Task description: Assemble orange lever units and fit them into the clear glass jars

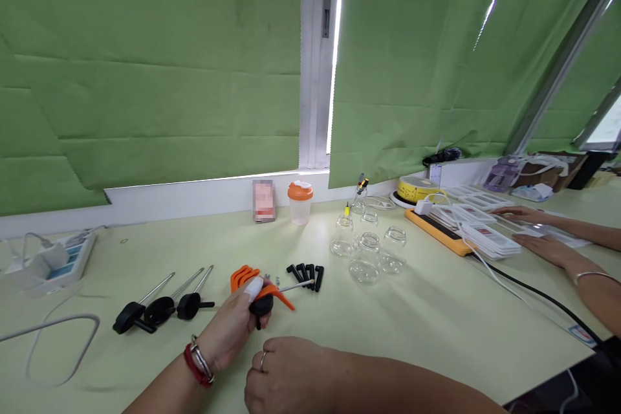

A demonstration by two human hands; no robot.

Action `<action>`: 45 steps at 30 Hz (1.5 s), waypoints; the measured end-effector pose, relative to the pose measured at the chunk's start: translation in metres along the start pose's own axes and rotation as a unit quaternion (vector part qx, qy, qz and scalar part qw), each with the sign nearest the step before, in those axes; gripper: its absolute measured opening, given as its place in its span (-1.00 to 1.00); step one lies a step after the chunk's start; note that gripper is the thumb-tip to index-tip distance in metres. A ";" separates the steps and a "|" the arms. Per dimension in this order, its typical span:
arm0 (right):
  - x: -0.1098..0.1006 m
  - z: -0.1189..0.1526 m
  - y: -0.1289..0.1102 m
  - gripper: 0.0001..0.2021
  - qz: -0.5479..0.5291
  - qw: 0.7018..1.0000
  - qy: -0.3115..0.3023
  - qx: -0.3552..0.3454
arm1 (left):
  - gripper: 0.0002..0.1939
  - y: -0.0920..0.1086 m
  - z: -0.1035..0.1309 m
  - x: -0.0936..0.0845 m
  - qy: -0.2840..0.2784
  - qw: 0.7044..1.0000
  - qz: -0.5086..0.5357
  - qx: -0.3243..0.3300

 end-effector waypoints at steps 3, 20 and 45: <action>0.001 0.000 -0.003 -0.88 -0.008 1.000 -0.010 -0.005 | -0.66 -0.008 0.000 0.007 -0.018 0.999 0.004 -0.033; -0.048 0.063 0.091 -0.87 -0.362 0.712 0.416 0.434 | -0.71 -0.025 0.003 0.028 -0.102 0.990 0.070 -0.071; 0.004 0.070 0.103 -0.83 -0.536 0.534 0.393 0.523 | -0.57 -0.030 0.005 0.037 -0.122 0.986 0.070 -0.089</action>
Point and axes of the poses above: each hand's wrist, its own z-axis away from the middle knuckle, its own x-axis out of the palm, y = z × x, the point moved 6 cm from there along -z, towards the middle knuckle, and after that the axes turned 7 degrees about -x, right-handed, at the moved point
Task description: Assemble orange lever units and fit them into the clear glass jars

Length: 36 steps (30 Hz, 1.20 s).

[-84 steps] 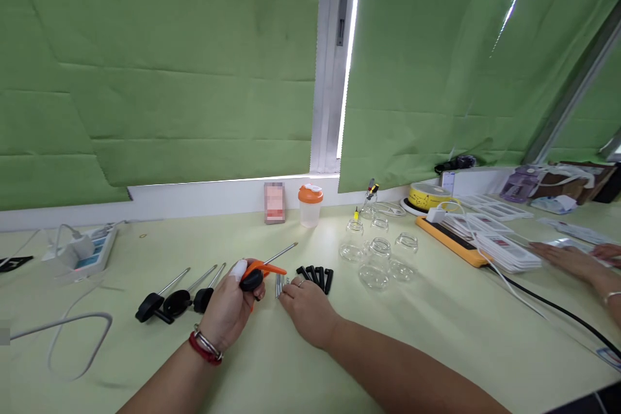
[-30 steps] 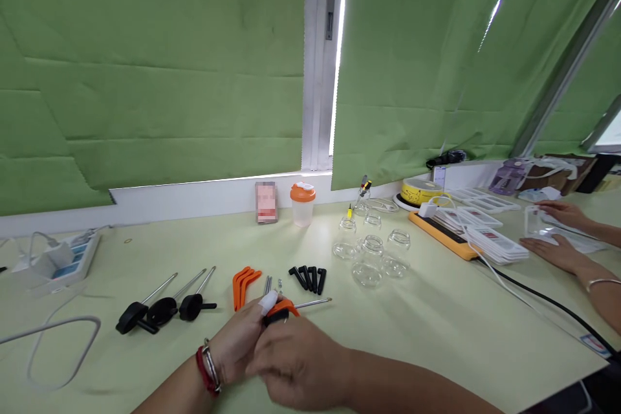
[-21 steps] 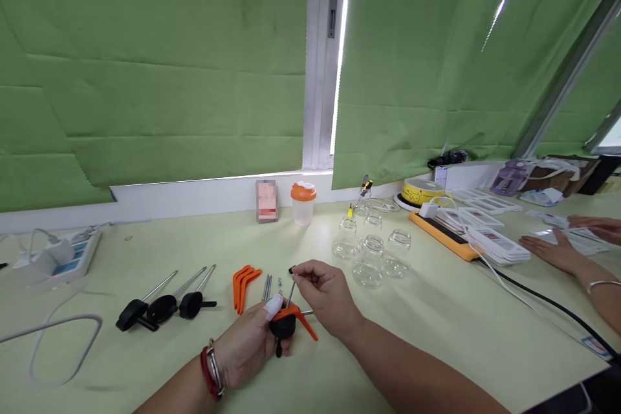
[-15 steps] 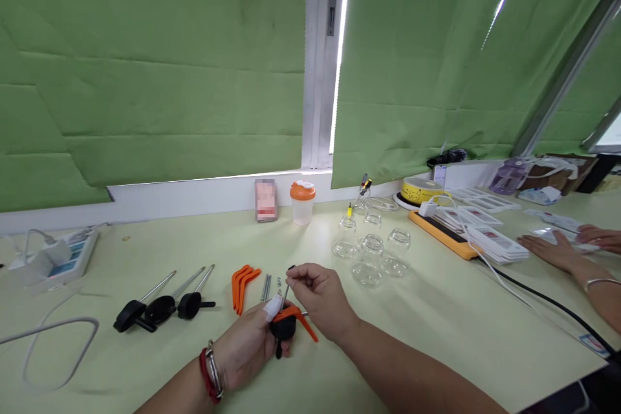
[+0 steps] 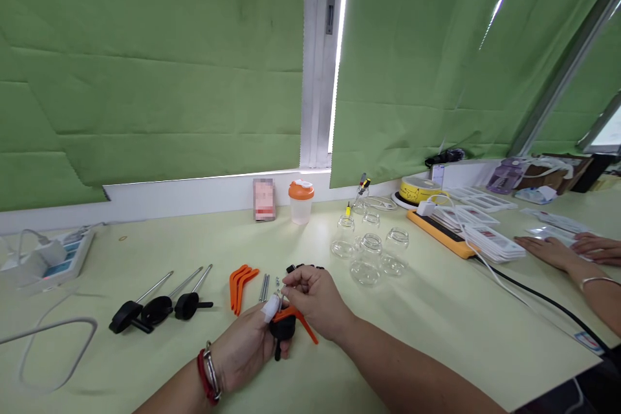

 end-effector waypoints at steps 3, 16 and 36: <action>0.001 0.000 0.002 -0.83 -0.011 1.000 -0.027 0.004 | -0.57 0.000 -0.001 -0.001 0.002 1.000 -0.001 0.002; 0.009 0.008 0.010 -0.80 0.055 0.994 -0.097 0.006 | -0.60 -0.001 -0.003 -0.006 0.000 1.000 0.027 0.002; 0.012 0.007 -0.013 -0.81 0.277 0.945 -0.146 -0.098 | -0.70 -0.004 -0.005 -0.008 -0.012 0.999 0.043 -0.011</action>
Point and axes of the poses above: each hand's wrist, its own z-axis away from the middle knuckle, its own x-axis out of the palm, y = z × x, the point moved 6 cm from there along -z, towards the middle knuckle, and after that the axes turned 7 degrees about -x, right-handed, at the moved point
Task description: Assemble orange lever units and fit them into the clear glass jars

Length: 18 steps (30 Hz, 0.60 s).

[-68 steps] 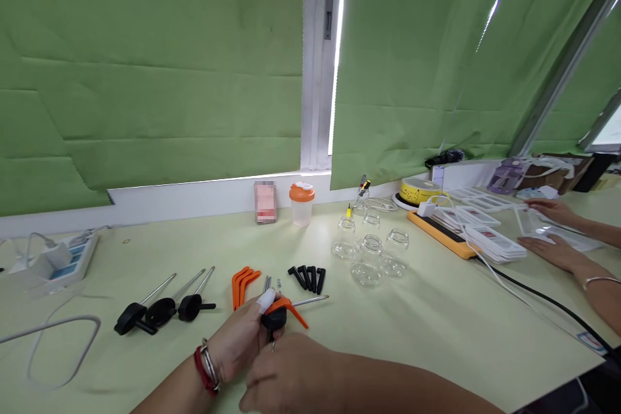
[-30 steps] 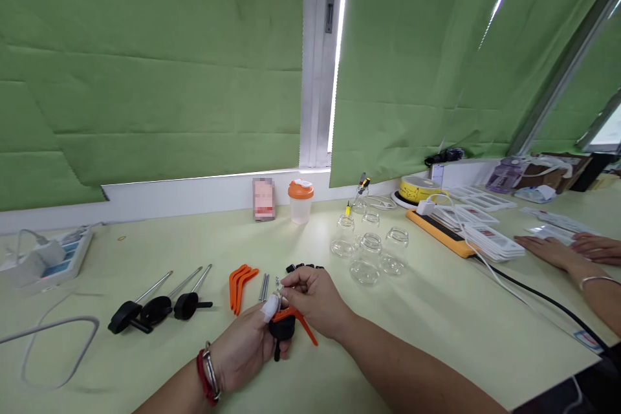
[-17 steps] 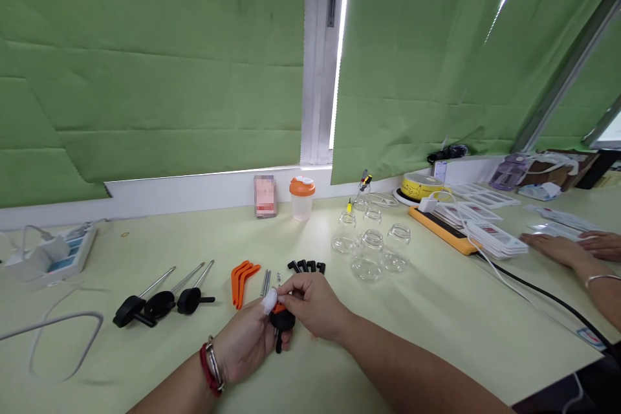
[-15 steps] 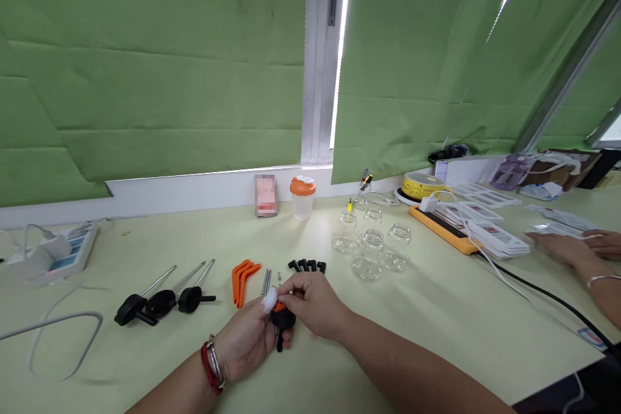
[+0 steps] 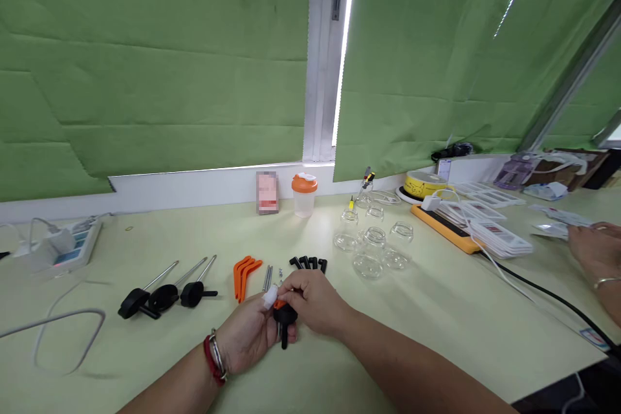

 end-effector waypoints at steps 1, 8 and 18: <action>0.000 0.000 -0.001 -0.81 0.014 1.000 -0.004 -0.003 | -0.70 0.000 0.000 0.000 -0.001 1.000 -0.002 -0.002; 0.001 -0.001 -0.001 -0.80 0.050 0.998 -0.022 -0.016 | -0.65 -0.001 0.001 0.001 0.000 1.000 -0.001 -0.018; 0.003 -0.003 -0.001 -0.81 0.082 0.994 -0.052 -0.053 | -0.61 0.000 0.001 0.002 -0.009 1.000 0.000 -0.027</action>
Point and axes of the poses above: each hand's wrist, its own z-axis away from the middle knuckle, its own x-axis out of the palm, y = z × x, the point moved 6 cm from there along -z, towards the middle knuckle, and after that the axes turned 7 degrees about -x, right-handed, at the moved point
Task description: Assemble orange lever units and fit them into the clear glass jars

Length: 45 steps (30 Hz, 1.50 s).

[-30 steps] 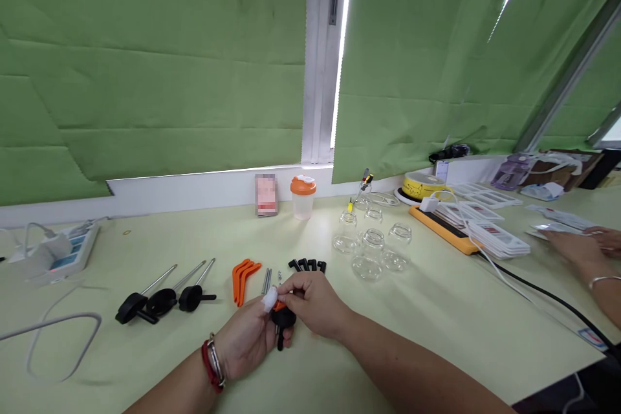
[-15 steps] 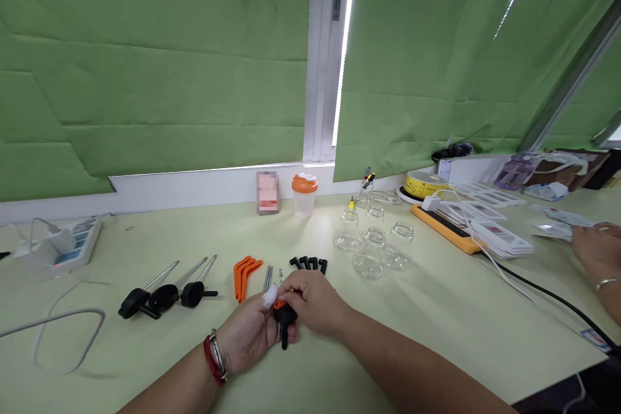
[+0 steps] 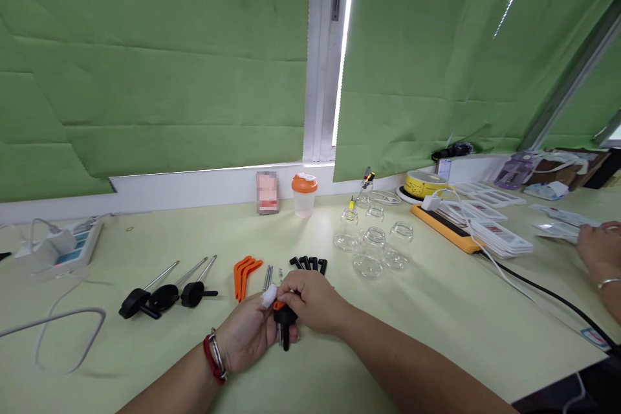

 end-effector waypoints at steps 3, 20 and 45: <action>0.000 -0.001 0.001 -0.82 0.009 1.000 -0.004 -0.008 | -0.60 0.000 0.000 0.000 -0.008 1.000 -0.006 0.001; 0.004 0.005 -0.019 -0.80 0.088 0.984 -0.055 -0.142 | -0.63 0.004 0.005 0.003 -0.081 0.996 -0.025 0.028; 0.006 0.010 -0.031 -0.56 0.104 0.967 -0.098 -0.213 | -0.80 0.013 0.011 -0.002 -0.026 0.971 -0.232 0.053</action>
Point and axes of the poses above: each hand's wrist, its own z-axis away from the middle knuckle, its own x-axis out of the palm, y = z × x, the point moved 6 cm from there along -z, towards the middle knuckle, and after that the axes turned 7 degrees about -x, right-handed, at the moved point
